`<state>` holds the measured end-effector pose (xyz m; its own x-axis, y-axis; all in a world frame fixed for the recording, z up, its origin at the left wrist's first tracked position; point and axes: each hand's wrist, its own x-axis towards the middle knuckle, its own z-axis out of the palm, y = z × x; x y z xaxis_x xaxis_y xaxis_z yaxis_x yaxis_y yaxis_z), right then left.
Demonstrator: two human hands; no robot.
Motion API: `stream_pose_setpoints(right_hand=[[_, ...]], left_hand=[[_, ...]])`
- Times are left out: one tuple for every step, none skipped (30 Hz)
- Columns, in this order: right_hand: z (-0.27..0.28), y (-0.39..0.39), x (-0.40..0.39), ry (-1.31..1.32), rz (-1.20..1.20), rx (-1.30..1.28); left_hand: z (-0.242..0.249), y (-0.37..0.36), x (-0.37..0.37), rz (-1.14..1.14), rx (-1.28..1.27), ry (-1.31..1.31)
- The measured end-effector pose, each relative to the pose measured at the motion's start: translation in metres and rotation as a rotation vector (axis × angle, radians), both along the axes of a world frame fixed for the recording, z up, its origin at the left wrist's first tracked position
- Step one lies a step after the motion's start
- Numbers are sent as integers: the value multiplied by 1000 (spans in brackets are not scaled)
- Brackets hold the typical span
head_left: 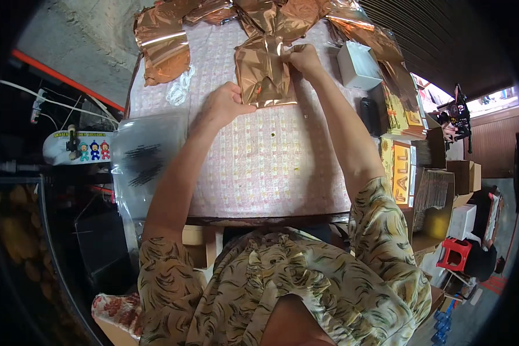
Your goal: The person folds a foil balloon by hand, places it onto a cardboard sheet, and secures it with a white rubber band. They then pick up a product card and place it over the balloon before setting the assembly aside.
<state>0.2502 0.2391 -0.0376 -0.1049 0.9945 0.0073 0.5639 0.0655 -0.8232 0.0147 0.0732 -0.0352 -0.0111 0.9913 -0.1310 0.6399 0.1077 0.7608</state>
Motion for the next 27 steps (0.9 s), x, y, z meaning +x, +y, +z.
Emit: stream_pose_setpoints(right_hand=[[7,-6,0,254,38,-125],[15,-13,1,507,76,-251],[20,-20,4,505,74,-252],[25,-27,7,640,116,-282],[32,-32,8,775,159,-311],[39,-37,11,746,201,-316],[43,-45,13,746,198,-316],[47,-57,17,801,249,-236],[58,-74,19,854,300,-153],[70,-93,21,839,371,-118],[82,-115,26,837,369,-116],[93,-139,33,680,397,-83],[98,-161,39,523,423,-50],[92,-179,45,425,511,55],[84,-194,50,324,599,162],[77,-209,54,257,670,287],[68,-221,58,188,739,411],[54,-229,61,148,797,517],[51,-238,67,-10,845,580],[41,-243,70,-59,884,637],[28,-248,71,-108,923,693],[19,-253,71,-105,920,694],[11,-258,71,-104,900,661],[8,-262,71,-104,879,627],[6,-264,70,-101,877,629],[5,-264,69,-100,880,646],[5,-266,68,-99,883,660]], left_hand=[[1,-1,2,4,-2,-8],[3,-3,3,8,-5,-17],[4,-6,4,7,-6,-19],[6,-8,6,14,-13,-9],[8,-9,7,21,-18,1],[6,-10,7,19,-19,0],[2,-12,5,-11,44,-35],[-2,-14,4,-42,108,-69],[-6,-17,4,-45,110,-69],[-12,-20,3,-39,166,-97],[-16,-23,3,-31,222,-125],[-19,-27,3,-33,224,-127],[-20,-31,3,-35,274,-159],[-21,-35,2,-37,322,-190],[-22,-37,-1,-38,324,-188],[-22,-39,-4,-69,294,-211],[-22,-41,-5,-100,262,-235],[-12,-49,-3,-107,295,-202],[-13,-50,-3,-109,295,-200],[-13,-51,-4,-123,310,-223],[-14,-52,-4,-137,323,-248],[-13,-54,-4,-138,322,-244],[-13,-55,-4,-140,324,-269],[-14,-56,-4,-143,326,-294],[-15,-56,-5,-144,326,-291],[-16,-55,-6,-145,355,-238],[-18,-56,-7,-145,380,-187]])
